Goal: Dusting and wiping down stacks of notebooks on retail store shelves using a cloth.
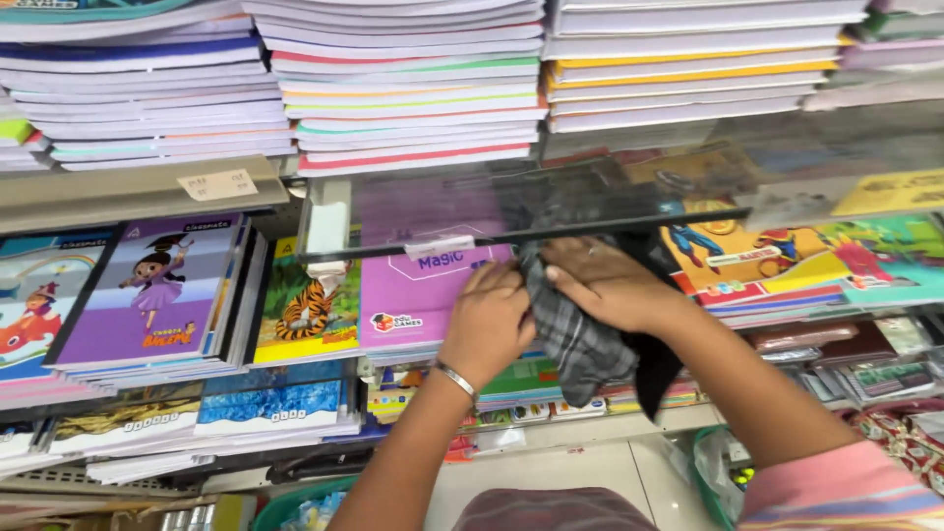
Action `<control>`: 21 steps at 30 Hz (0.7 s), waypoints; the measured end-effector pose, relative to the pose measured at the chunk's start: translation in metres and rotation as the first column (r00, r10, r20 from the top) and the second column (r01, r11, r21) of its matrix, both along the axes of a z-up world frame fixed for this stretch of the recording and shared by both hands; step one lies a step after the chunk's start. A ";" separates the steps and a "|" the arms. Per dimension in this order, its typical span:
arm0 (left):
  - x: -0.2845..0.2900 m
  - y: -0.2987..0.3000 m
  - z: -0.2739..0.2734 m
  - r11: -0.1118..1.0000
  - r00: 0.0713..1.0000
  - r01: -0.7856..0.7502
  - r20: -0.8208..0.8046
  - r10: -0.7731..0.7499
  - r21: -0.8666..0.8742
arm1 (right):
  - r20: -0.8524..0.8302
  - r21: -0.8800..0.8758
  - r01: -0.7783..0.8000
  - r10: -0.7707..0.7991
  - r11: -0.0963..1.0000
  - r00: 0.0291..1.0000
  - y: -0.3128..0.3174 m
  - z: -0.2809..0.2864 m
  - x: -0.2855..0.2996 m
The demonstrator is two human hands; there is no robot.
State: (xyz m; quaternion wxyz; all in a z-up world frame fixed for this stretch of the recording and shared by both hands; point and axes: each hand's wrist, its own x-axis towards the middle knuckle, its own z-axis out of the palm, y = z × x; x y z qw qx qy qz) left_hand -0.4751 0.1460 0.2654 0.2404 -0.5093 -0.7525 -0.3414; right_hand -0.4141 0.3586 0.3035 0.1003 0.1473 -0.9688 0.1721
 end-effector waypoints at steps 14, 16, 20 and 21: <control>-0.023 -0.048 0.011 0.974 0.982 0.151 0.140 -0.128 -0.167 | -0.161 0.065 0.056 -0.045 0.996 0.986 0.011 -0.057 -0.091; -0.038 -0.072 0.014 0.957 0.933 0.290 0.227 -0.280 -0.010 | -0.283 -0.042 -0.136 0.119 0.990 0.952 -0.008 -0.048 -0.068; -0.072 -0.111 0.008 0.993 0.854 0.053 0.520 0.011 -0.108 | 0.452 -0.151 0.276 -0.182 0.949 0.873 -0.095 -0.017 -0.033; -0.080 -0.116 -0.003 0.998 0.912 -0.049 0.405 0.064 -0.046 | 0.366 -0.089 0.122 -0.081 0.988 0.927 -0.121 -0.015 -0.033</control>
